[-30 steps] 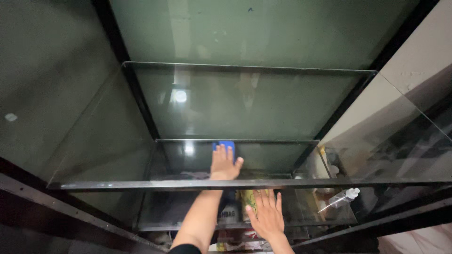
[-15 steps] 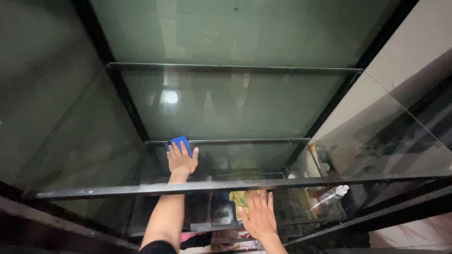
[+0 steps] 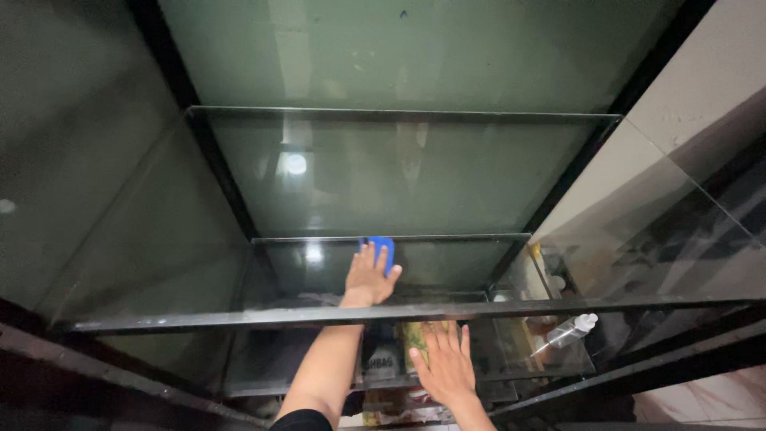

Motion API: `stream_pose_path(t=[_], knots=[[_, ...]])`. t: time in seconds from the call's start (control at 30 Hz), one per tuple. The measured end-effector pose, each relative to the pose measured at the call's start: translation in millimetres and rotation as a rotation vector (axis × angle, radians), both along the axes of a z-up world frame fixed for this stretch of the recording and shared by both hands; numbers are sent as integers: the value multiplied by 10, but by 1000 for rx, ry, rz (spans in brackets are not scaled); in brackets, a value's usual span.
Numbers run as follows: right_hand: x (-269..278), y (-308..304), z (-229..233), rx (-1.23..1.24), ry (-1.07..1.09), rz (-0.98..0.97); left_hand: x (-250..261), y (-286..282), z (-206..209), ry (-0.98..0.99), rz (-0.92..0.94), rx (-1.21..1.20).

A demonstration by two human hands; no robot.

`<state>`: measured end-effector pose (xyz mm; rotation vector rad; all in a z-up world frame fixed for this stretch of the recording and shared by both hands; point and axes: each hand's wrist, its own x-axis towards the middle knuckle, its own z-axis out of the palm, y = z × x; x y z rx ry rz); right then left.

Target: The person wipes the glass shelves of a display cabinet using a blue cloth. They spray a cleaning solution from a bottle onto the shelves and continue wiping to remove residue. The person handles the spray bottle and cloth while cleaning multiple shelf surfaces.

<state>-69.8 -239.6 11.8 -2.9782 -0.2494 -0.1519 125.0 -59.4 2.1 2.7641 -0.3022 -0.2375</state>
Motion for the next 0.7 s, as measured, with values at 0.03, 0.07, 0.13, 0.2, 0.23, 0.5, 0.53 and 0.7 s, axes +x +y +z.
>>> stream_pose_path(t=[0.03,0.07,0.13,0.2,0.23,0.5,0.53,0.7], knots=[[-8,13,-5,-8,16,-9,15,162,-18,-20,41,52],[-8,9,-2,-19,32,-19,42,341,-31,-40,82,101],[-10,9,12,-29,32,-28,109,770,-37,-65,165,165],[-14,27,20,-23,6,-27,133,1239,-46,-60,260,222],[-9,37,19,-47,45,-43,121,1449,-57,-49,313,265],[-8,62,-76,-66,-11,-49,-343,1701,-164,-122,426,278],[-12,56,-101,-77,-26,-48,-400,1624,-177,-110,397,286],[22,63,-165,-123,-87,-24,-359,1658,-168,-167,197,110]])
